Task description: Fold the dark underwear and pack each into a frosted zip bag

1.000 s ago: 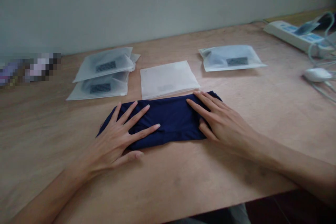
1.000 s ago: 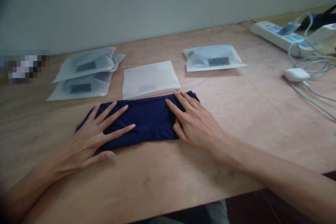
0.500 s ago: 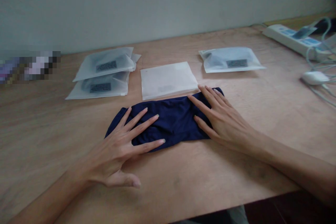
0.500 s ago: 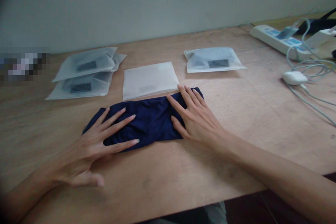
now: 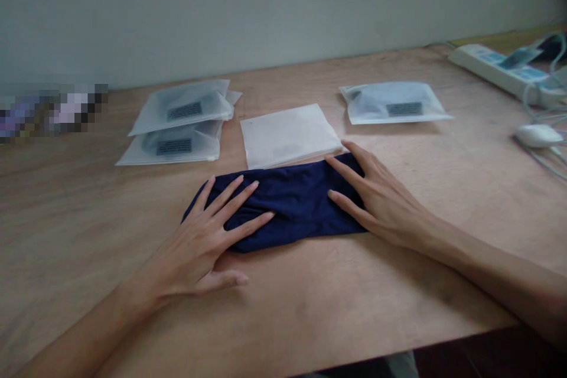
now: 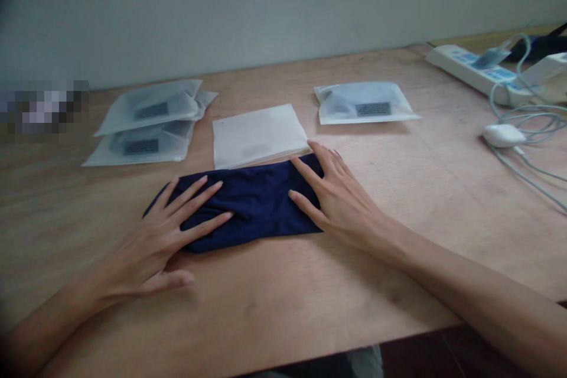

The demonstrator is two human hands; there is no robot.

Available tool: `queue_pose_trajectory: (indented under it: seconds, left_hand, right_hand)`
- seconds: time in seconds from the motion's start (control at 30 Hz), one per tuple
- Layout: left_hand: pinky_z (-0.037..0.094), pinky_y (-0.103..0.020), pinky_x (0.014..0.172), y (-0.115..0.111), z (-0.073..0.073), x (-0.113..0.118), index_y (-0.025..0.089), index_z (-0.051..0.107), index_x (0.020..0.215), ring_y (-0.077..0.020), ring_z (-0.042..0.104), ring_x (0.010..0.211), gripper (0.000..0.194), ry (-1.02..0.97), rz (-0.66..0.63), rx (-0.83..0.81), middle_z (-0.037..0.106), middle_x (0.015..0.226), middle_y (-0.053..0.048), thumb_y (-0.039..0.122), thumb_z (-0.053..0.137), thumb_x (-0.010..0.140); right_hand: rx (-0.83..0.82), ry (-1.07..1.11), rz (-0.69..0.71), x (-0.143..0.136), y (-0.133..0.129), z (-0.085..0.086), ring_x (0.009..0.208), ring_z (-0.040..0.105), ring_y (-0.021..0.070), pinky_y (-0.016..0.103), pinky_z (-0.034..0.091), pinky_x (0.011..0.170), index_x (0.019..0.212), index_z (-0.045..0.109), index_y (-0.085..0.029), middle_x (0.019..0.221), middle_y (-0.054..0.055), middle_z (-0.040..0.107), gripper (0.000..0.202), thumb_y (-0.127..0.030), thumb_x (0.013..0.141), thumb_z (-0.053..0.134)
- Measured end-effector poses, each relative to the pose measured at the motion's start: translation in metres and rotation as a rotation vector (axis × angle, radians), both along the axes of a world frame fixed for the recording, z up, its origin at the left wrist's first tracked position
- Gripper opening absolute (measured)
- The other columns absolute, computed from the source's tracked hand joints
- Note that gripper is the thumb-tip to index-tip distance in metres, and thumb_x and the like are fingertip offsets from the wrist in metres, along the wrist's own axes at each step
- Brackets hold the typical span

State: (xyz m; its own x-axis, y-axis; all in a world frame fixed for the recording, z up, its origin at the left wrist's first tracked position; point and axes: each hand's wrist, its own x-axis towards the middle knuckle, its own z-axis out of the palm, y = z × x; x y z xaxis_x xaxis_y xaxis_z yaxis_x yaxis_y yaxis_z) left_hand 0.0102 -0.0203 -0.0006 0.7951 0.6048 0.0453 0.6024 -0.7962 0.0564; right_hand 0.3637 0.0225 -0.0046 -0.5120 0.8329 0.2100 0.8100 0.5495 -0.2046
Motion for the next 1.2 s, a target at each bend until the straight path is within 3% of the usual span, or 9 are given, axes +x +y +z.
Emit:
queue_pose_trajectory:
  seconds: [0.1,0.2,0.33,0.53,0.63,0.87,1.0,1.07,1.2]
  left_hand:
    - [0.007,-0.069,0.122,0.0,-0.001,0.0,0.034,0.023,0.161,-0.0414,0.016,0.156,0.079,0.02,0.006,0.03,0.01,0.171,-0.013,0.075,0.037,0.096]
    - [0.01,-0.068,0.122,-0.002,-0.002,0.0,0.034,0.024,0.161,-0.0395,0.017,0.156,0.071,0.022,0.017,0.052,0.012,0.171,-0.013,0.068,0.036,0.1]
    - [0.015,-0.066,0.124,-0.003,-0.001,0.0,0.029,0.027,0.161,-0.0375,0.02,0.156,0.069,-0.049,0.044,0.022,0.021,0.169,-0.013,0.062,0.041,0.102]
    - [0.044,-0.04,0.118,0.003,0.006,-0.009,0.03,0.056,0.14,-0.0218,0.056,0.135,0.037,-0.402,0.296,-0.078,0.057,0.148,-0.002,0.035,0.053,0.103]
    - [0.051,-0.04,0.112,0.01,0.003,-0.017,0.029,0.065,0.129,-0.0221,0.063,0.126,0.031,-0.439,0.278,-0.023,0.064,0.137,-0.002,0.031,0.061,0.099]
    - [0.045,-0.054,0.117,0.014,0.001,-0.016,0.028,0.065,0.129,-0.0287,0.052,0.137,0.036,-0.387,0.153,0.005,0.063,0.138,-0.005,0.021,0.065,0.094]
    - [0.043,-0.053,0.118,0.013,0.002,-0.015,0.026,0.06,0.135,-0.0296,0.047,0.142,0.042,-0.36,0.122,-0.024,0.057,0.145,-0.008,0.019,0.062,0.094]
    - [0.041,-0.054,0.119,0.013,0.001,-0.016,0.026,0.057,0.139,-0.0298,0.045,0.143,0.045,-0.339,0.113,-0.029,0.055,0.147,-0.008,0.018,0.061,0.094]
    - [0.037,-0.056,0.121,0.012,0.001,-0.017,0.026,0.051,0.145,-0.0309,0.041,0.145,0.052,-0.3,0.094,-0.042,0.05,0.151,-0.009,0.02,0.06,0.094]
  right_hand:
    - [0.019,0.14,-0.032,-0.001,0.002,0.004,0.136,0.049,0.0324,0.048,0.046,0.113,0.141,0.052,-0.015,0.149,0.02,0.041,0.049,-0.04,0.099,0.051]
    - [0.087,0.154,-0.044,0.0,0.006,0.004,0.118,0.058,0.0306,0.048,0.052,0.103,0.13,0.058,-0.016,0.129,0.017,0.055,0.038,-0.035,0.097,0.055]
    - [0.136,0.095,-0.057,0.003,0.011,0.002,0.109,0.06,0.0315,0.047,0.055,0.093,0.129,0.059,-0.017,0.122,0.015,0.058,0.038,-0.034,0.095,0.058]
    - [0.084,0.103,-0.063,0.006,0.016,0.003,0.107,0.062,0.0298,0.045,0.054,0.095,0.133,0.056,-0.019,0.119,0.014,0.06,0.042,-0.041,0.098,0.056]
    - [0.063,0.123,-0.069,0.009,0.019,0.003,0.104,0.063,0.0306,0.047,0.054,0.092,0.129,0.057,-0.019,0.114,0.014,0.063,0.039,-0.045,0.101,0.049]
    - [0.087,0.045,0.017,0.013,0.021,0.001,0.094,0.06,0.0277,0.042,0.051,0.084,0.103,0.063,-0.019,0.1,0.012,0.064,0.028,-0.042,0.103,0.047]
    - [0.152,-0.057,0.013,0.013,0.021,0.005,0.096,0.054,0.0303,0.046,0.047,0.087,0.095,0.063,-0.019,0.1,0.014,0.062,0.033,-0.046,0.102,0.046]
    - [0.143,-0.009,-0.007,0.012,0.02,0.007,0.097,0.054,0.0308,0.046,0.045,0.087,0.091,0.061,-0.02,0.099,0.013,0.063,0.033,-0.049,0.1,0.049]
    - [-0.056,0.231,-0.013,0.01,0.017,0.013,0.081,0.057,0.0244,0.038,0.045,0.074,0.088,0.055,-0.022,0.087,0.007,0.063,0.029,-0.05,0.092,0.058]
